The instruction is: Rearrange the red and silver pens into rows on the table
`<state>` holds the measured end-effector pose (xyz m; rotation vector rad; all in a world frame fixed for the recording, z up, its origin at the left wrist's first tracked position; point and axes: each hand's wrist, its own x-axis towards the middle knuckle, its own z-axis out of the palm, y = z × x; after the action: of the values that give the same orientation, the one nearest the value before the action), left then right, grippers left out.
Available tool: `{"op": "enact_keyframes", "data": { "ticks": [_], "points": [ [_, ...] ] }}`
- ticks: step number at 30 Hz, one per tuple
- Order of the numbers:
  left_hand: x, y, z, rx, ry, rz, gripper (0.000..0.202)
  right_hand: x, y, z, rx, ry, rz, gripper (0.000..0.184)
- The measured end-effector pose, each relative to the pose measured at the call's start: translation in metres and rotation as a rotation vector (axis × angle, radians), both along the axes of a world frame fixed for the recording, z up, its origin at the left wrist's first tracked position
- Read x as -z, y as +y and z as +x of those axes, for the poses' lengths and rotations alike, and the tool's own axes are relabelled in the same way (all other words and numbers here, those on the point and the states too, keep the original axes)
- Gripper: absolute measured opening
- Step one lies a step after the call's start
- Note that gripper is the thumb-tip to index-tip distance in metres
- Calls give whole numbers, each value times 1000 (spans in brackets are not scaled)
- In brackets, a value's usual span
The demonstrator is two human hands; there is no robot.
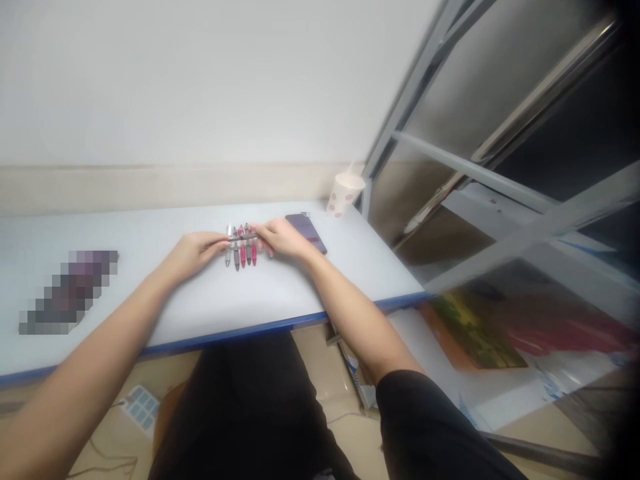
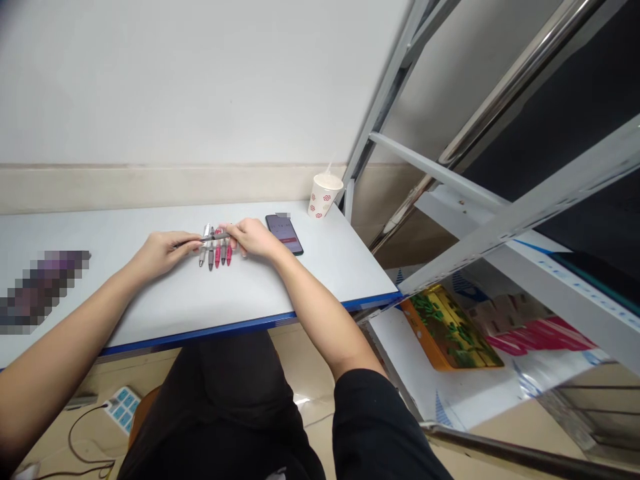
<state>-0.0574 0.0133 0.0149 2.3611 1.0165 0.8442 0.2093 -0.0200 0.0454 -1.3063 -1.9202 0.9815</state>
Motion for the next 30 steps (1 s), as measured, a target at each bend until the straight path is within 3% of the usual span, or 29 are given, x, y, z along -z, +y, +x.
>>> {"op": "enact_keyframes", "data": {
  "ticks": [4, 8, 11, 16, 20, 26, 30],
  "points": [
    [-1, 0, 1, 20, 27, 30, 50, -1, -1, -1, -46, 61, 61, 26],
    [-4, -2, 0, 23, 28, 38, 48, 0, -1, -1, -21, -35, 49, 48],
    [-5, -3, 1, 44, 43, 28, 45, 0, -2, 0, -57, 7, 111, 25],
    [-6, -6, 5, 114, 69, 22, 45, -1, -4, -1, -92, -52, 105, 41],
    [-8, -9, 8, 133, 122, 45, 46, -4, -4, 0, -132, -24, 129, 17],
    [-4, -10, 8, 135, 115, 160, 46, -11, -10, 0, -126, -145, 27, 52],
    [-4, -10, 8, 128, 115, 156, 47, -14, -12, 0, -124, -123, -56, 50]
  ]
}}
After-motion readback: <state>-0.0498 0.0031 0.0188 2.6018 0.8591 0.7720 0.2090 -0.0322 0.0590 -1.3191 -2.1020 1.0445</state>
